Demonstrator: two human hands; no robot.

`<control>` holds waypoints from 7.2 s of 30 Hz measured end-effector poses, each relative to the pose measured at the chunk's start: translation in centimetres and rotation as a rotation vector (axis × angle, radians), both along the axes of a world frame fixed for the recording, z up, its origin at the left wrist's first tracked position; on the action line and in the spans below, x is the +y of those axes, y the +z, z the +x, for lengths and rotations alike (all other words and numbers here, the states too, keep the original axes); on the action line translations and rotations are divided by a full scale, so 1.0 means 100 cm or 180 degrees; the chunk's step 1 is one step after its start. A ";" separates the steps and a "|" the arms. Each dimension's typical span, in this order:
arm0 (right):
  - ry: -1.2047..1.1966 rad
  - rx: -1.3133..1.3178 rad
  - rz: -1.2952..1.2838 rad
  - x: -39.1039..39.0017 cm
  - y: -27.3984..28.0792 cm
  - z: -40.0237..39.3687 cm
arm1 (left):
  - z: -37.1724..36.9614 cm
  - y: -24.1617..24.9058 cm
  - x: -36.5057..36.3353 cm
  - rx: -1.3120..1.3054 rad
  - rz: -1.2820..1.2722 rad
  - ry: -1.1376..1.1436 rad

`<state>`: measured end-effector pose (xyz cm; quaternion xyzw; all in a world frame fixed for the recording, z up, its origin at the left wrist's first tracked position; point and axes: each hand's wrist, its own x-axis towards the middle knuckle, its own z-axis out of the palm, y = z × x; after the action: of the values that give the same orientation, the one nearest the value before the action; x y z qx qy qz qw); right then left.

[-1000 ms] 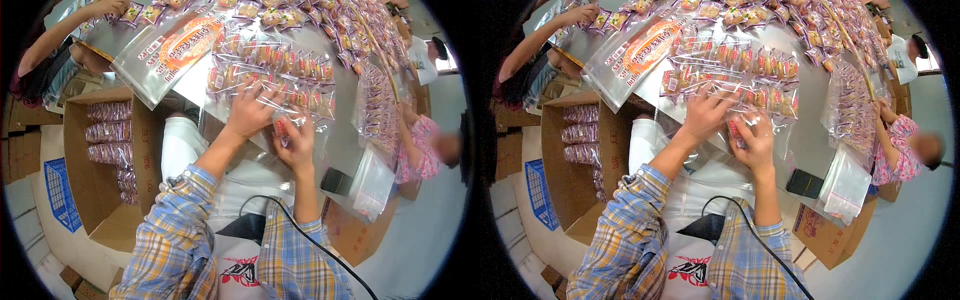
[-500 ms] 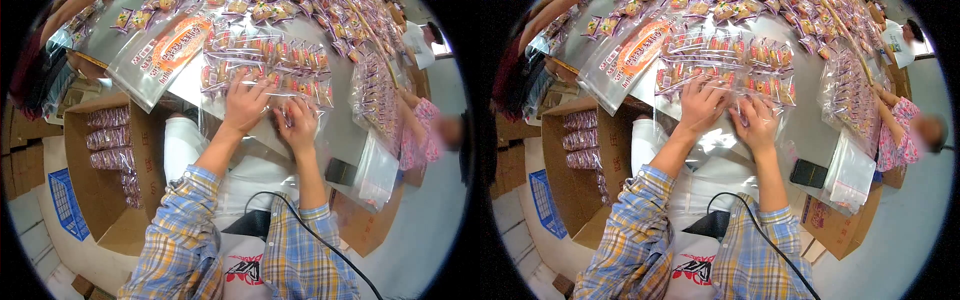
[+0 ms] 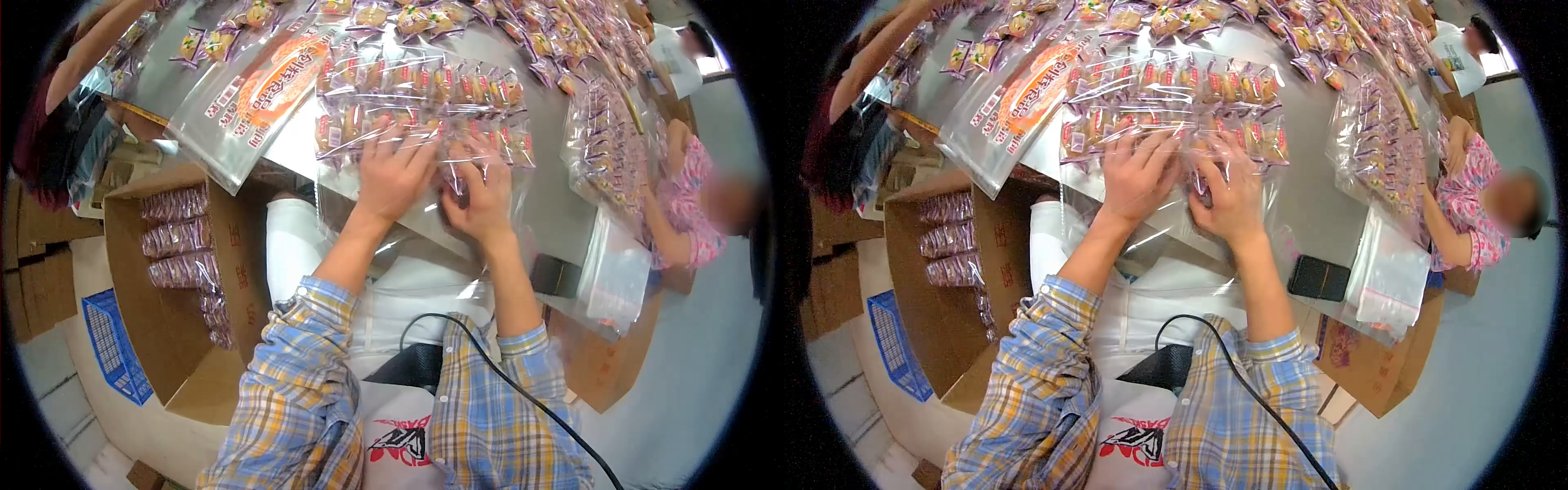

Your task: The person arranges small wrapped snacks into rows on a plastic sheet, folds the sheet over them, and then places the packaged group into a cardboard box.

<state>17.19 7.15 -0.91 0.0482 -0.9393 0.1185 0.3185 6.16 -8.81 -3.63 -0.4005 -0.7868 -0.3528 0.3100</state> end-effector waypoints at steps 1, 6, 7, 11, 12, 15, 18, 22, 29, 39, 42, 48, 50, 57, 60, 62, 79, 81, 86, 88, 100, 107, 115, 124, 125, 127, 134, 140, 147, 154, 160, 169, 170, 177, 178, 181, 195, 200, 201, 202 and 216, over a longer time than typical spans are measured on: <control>0.0014 -0.0069 0.0075 0.001 0.004 0.001 | 0.000 0.000 0.000 0.0037 0.0027 -0.0015; 0.0120 0.0056 -0.0275 0.012 -0.016 0.002 | 0.000 -0.007 0.003 -0.0088 0.0131 -0.0069; 0.0130 0.0110 -0.0371 0.013 -0.016 0.001 | -0.003 -0.005 0.003 -0.0123 0.0171 -0.0075; 0.0236 0.0546 -0.0681 0.010 -0.024 -0.005 | -0.007 -0.008 0.001 -0.0109 0.0188 -0.0112; 0.0198 0.0496 -0.0546 0.009 -0.022 -0.005 | -0.009 -0.007 0.001 -0.0041 0.0183 -0.0109; 0.0099 0.0386 -0.0166 0.011 -0.016 -0.003 | -0.006 -0.002 -0.002 -0.0025 0.0019 -0.0140; 0.0078 0.0374 0.0055 0.011 -0.009 -0.002 | -0.005 0.000 0.002 0.0181 0.0116 -0.0139; 0.0081 0.0235 -0.0073 0.014 -0.006 0.000 | -0.006 -0.004 0.004 0.0107 0.0173 -0.0152; 0.0149 0.0287 -0.0068 0.015 -0.005 0.002 | -0.007 -0.002 -0.001 0.0137 0.0052 -0.0105; -0.0287 0.0138 0.0117 0.012 -0.023 -0.011 | -0.004 0.009 0.003 0.0001 -0.0172 0.0056; -0.0427 0.0031 0.0129 0.005 -0.016 -0.015 | -0.005 0.014 0.000 -0.0002 -0.0435 0.0152; -0.0751 -0.0124 0.0270 -0.001 -0.013 -0.032 | -0.003 0.025 0.000 -0.0039 -0.0789 0.0314; -0.0901 -0.0160 0.0462 -0.002 -0.011 -0.038 | -0.002 0.019 -0.001 0.0160 -0.0881 0.0397; -0.0822 -0.0420 0.0021 0.004 -0.006 -0.046 | -0.006 0.023 0.005 0.0247 -0.1155 0.0228; -0.0422 -0.0324 -0.0090 0.012 -0.003 -0.043 | -0.005 0.025 0.004 0.0338 -0.1801 0.0279; -0.0459 -0.0433 -0.0166 0.011 0.000 -0.040 | -0.001 0.032 0.008 0.0264 -0.1835 0.0297; -0.0868 -0.0325 0.0468 0.028 -0.008 -0.061 | -0.010 0.040 0.021 -0.0095 -0.1841 0.0295; -0.0715 -0.0375 0.0269 0.034 -0.003 -0.064 | -0.011 0.035 0.024 0.0053 -0.1679 0.0366; -0.0364 -0.0564 0.0073 0.042 0.011 -0.052 | -0.006 0.050 0.026 -0.0318 -0.1778 0.0338; -0.0305 -0.0759 -0.0047 0.043 0.021 -0.049 | -0.010 0.047 0.024 -0.0008 -0.1945 0.0380; 0.0387 0.0200 -0.0556 0.059 0.003 -0.029 | -0.002 0.050 0.055 0.0238 -0.1440 0.0411; -0.0178 0.0325 -0.0178 0.068 0.003 -0.032 | -0.014 0.039 0.066 -0.0010 -0.1617 0.0378; -0.0288 -0.0420 0.0044 0.084 -0.002 -0.041 | -0.004 0.053 0.079 -0.0547 -0.2106 0.0639; -0.0855 -0.0364 0.0314 0.067 -0.019 -0.054 | -0.010 0.045 0.075 -0.0551 -0.2026 0.0506; -0.0855 -0.0408 0.0326 0.067 -0.016 -0.052 | -0.007 0.049 0.072 -0.0660 -0.2073 0.0467; -0.0762 -0.0475 0.0296 0.065 -0.006 -0.052 | -0.007 0.041 0.071 -0.0529 -0.1839 0.0481; -0.0017 -0.0237 0.0129 0.046 0.000 -0.060 | -0.016 0.040 0.051 -0.0309 -0.1619 0.0345; -0.0219 -0.0130 0.0030 0.041 -0.014 -0.060 | -0.015 0.028 0.043 0.0132 -0.1296 0.0608; -0.0516 0.0092 0.0072 0.025 -0.013 -0.055 | -0.011 0.031 0.050 -0.0060 -0.0986 0.0684; -0.0834 -0.0061 0.0393 0.029 -0.018 -0.072 | -0.019 0.032 0.051 -0.0209 -0.1975 0.0727; -0.0604 -0.0314 -0.0158 -0.002 -0.014 0.005 | -0.010 0.029 0.048 0.0289 -0.1398 0.0722; -0.0864 -0.1051 -0.0195 -0.039 -0.034 0.089 | 0.022 0.018 0.038 0.0419 -0.1171 0.0090; -0.0905 -0.1097 -0.0190 -0.045 -0.033 0.092 | 0.028 0.017 0.038 0.0292 -0.1196 0.0180; -0.0938 -0.1184 -0.0413 -0.056 -0.023 0.101 | 0.025 0.019 0.024 -0.0308 -0.0895 -0.0252; -0.0973 -0.1137 -0.0393 -0.055 -0.022 0.099 | 0.021 0.009 0.029 -0.0204 -0.0730 -0.0160; -0.0942 -0.1083 -0.0683 -0.050 -0.012 0.094 | 0.030 0.004 0.009 0.0202 -0.0428 -0.0267; 0.0290 -0.0696 -0.1836 -0.007 -0.045 -0.017 | 0.013 0.008 -0.016 -0.2080 -0.1055 -0.0555; 0.0250 -0.1013 -0.2511 0.004 -0.047 -0.027 | -0.005 -0.006 -0.015 -0.2223 -0.1288 -0.0772; 0.0304 -0.1182 -0.2704 0.010 -0.046 -0.031 | -0.006 0.000 -0.011 -0.2448 -0.1212 -0.0724; 0.0336 -0.1400 -0.3107 0.014 -0.044 -0.034 | -0.005 0.008 -0.010 -0.2668 -0.1138 -0.0669; 0.1747 -0.2992 -0.3039 -0.012 0.109 0.074 | 0.023 0.011 -0.006 -0.1726 -0.1300 -0.0915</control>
<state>24.59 5.91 9.95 0.0818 -0.7768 0.5997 -0.1740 8.43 -9.46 -2.53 -0.4526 -0.8302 -0.3217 -0.0489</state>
